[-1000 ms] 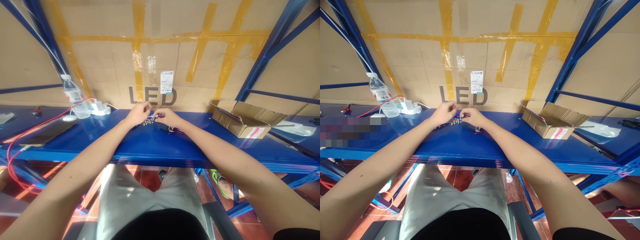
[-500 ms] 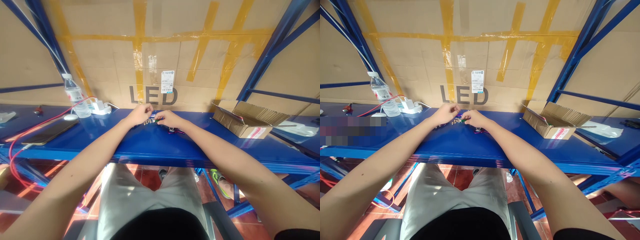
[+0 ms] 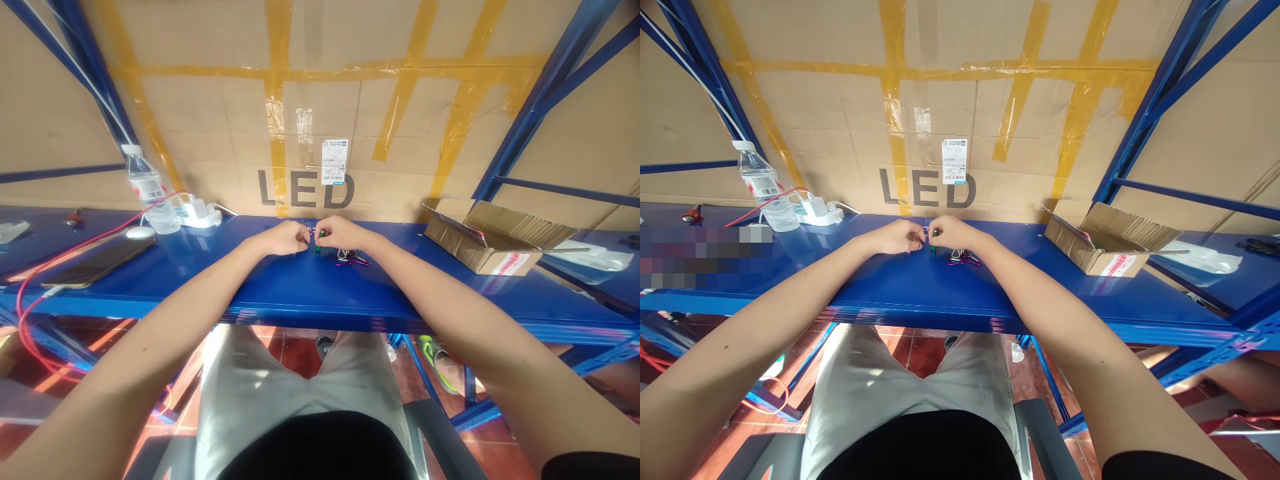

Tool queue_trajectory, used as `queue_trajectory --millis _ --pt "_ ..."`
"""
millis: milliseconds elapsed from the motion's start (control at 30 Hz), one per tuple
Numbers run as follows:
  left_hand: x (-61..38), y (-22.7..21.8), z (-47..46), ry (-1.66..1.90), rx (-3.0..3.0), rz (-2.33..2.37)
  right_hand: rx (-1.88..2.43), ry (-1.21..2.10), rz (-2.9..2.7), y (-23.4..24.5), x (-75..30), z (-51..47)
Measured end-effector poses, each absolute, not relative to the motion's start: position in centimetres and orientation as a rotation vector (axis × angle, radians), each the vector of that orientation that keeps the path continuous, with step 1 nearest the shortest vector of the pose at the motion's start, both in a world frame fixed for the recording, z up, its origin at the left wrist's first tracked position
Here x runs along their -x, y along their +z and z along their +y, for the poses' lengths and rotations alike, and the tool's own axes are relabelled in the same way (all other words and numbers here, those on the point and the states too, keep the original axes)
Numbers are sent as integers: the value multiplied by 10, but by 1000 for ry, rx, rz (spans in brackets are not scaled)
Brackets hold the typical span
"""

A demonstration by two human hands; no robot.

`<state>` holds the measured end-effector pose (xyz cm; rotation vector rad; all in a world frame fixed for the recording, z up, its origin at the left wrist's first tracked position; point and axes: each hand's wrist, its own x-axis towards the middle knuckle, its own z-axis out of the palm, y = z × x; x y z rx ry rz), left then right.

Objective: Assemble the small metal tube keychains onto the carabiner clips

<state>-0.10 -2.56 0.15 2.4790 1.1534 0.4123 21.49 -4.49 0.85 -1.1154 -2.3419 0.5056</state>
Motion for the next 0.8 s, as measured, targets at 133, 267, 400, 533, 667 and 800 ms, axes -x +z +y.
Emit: queue_trajectory --millis 133,267,400,533,667,800 --pt "1 1 -26 425 -2503 1137 1066 618 -2281 3 -213 -42" --pt "1 0 -25 451 -2519 1115 1072 569 -2250 -1 -212 -38" --pt "0 1 -28 440 -2534 1137 1118 587 -2252 0 -208 -40" --pt "0 2 -28 423 -2532 1135 1126 579 -2150 2 -206 -43" --pt "0 1 -27 408 -2536 1116 1257 621 -2261 2 -205 -45" --pt "0 0 -26 437 -2521 1112 1250 604 -2169 1 -206 -44"
